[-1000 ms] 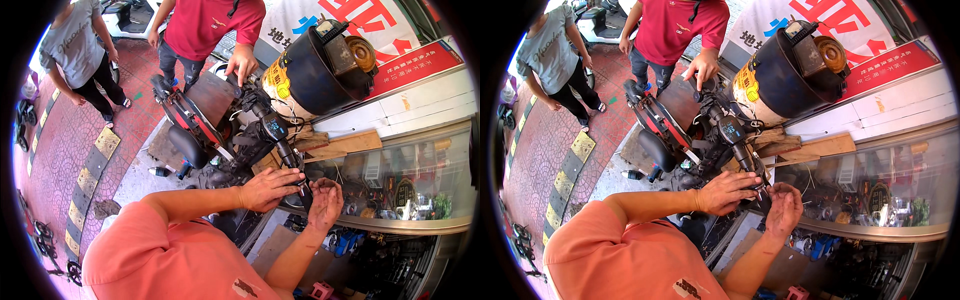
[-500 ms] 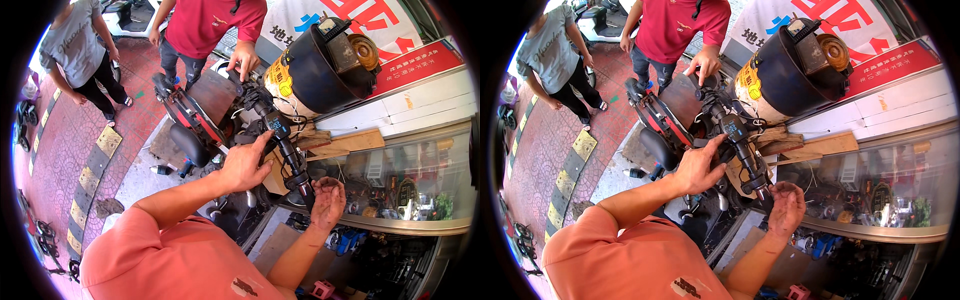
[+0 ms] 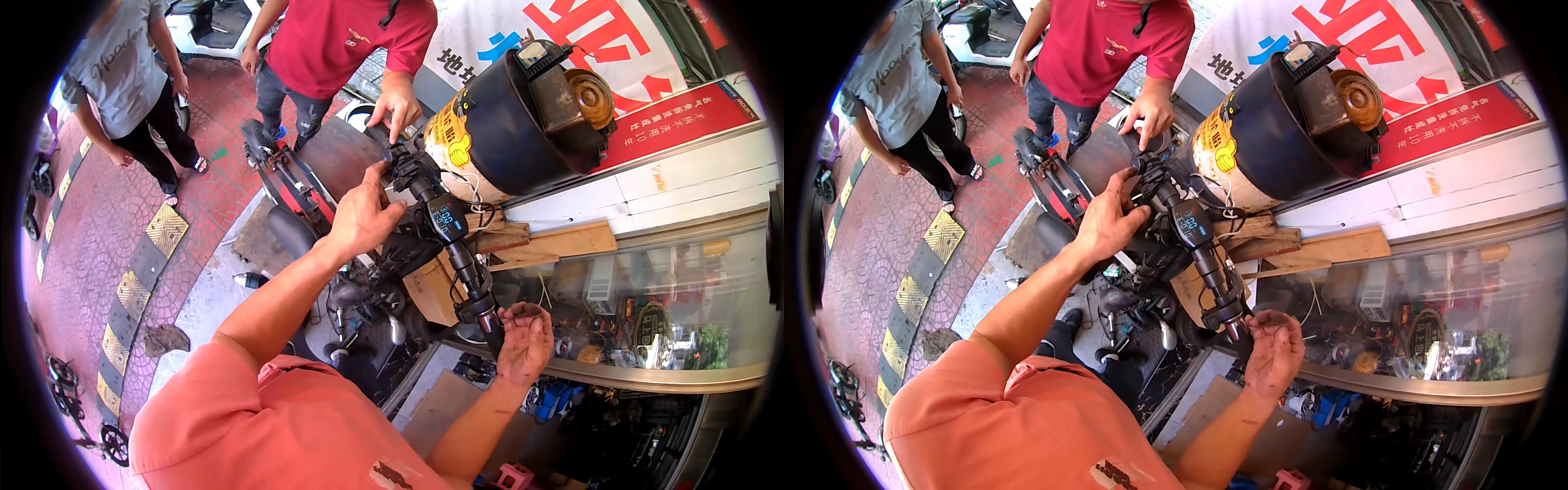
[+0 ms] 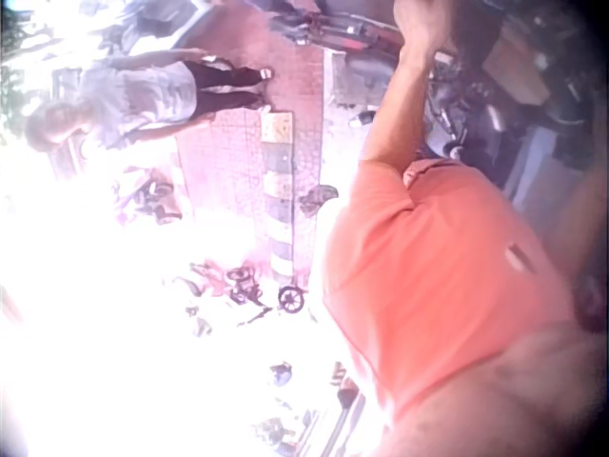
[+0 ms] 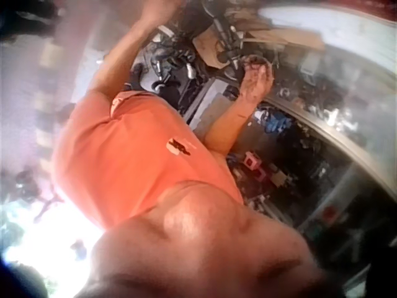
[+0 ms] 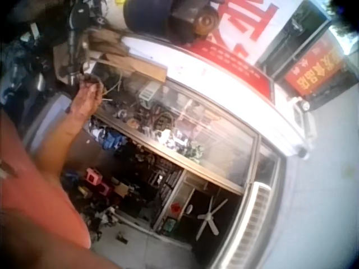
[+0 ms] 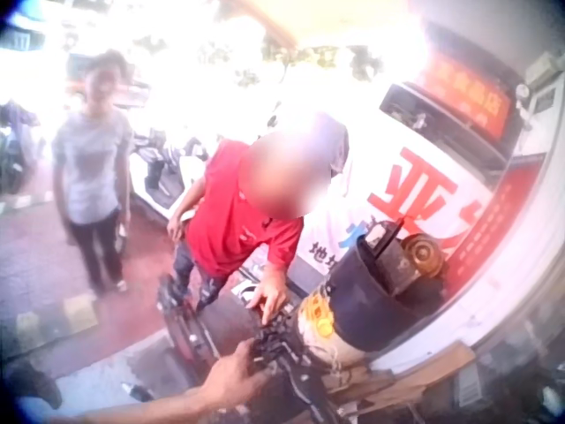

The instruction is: The person manipulates the display and wiring on the handlebars of an electric scooter and opens the storage compartment under the seat.

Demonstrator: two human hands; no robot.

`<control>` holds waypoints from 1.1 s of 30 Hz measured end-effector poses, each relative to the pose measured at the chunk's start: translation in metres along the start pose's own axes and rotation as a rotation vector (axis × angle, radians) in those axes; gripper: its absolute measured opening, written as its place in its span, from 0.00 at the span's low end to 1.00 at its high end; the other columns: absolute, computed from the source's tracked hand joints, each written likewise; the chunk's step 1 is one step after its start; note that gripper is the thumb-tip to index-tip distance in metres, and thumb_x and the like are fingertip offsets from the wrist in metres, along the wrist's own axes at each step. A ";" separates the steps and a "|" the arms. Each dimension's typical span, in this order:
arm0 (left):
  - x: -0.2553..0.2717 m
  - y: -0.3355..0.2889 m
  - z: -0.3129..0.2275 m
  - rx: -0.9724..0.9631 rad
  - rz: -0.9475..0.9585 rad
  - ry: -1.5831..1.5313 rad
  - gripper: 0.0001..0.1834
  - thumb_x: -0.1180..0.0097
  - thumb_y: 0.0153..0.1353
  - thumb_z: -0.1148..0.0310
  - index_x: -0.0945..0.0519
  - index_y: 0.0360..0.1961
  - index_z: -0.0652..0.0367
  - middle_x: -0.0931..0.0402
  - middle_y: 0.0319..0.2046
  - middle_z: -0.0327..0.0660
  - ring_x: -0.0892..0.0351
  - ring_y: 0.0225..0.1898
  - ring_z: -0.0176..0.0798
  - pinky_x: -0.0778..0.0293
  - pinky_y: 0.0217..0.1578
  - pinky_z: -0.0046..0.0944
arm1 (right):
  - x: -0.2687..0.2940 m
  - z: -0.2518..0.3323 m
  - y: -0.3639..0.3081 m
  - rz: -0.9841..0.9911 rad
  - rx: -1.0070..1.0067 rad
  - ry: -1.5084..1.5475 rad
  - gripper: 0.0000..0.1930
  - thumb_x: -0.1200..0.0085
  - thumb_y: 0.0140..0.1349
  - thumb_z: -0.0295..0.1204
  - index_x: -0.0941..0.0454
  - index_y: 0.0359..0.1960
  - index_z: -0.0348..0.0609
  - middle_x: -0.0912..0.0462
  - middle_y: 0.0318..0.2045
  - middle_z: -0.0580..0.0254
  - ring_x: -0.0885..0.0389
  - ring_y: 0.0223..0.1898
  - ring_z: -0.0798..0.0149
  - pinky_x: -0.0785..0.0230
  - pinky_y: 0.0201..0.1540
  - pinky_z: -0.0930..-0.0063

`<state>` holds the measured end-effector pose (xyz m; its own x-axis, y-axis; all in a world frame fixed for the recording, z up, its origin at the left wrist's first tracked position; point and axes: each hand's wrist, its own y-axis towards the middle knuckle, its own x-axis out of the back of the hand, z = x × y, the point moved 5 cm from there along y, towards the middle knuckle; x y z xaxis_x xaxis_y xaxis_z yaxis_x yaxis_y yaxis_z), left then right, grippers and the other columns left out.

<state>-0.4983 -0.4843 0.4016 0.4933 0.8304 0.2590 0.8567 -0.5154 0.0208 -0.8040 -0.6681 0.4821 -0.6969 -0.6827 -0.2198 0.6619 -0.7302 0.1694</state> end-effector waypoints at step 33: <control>-0.012 -0.051 -0.047 -0.280 0.072 0.014 0.33 0.41 0.59 0.68 0.31 0.68 0.60 0.21 0.23 0.51 0.18 0.28 0.61 0.23 0.32 0.56 | 0.007 -0.001 0.001 -0.021 -0.002 0.065 0.18 0.39 0.69 0.37 0.22 0.50 0.33 0.16 0.45 0.46 0.18 0.45 0.53 0.25 0.56 0.51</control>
<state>-0.5553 -0.4777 0.4431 0.5471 0.7878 0.2828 0.7437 -0.6126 0.2677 -0.8078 -0.6739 0.4802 -0.6911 -0.6641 -0.2853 0.6481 -0.7441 0.1621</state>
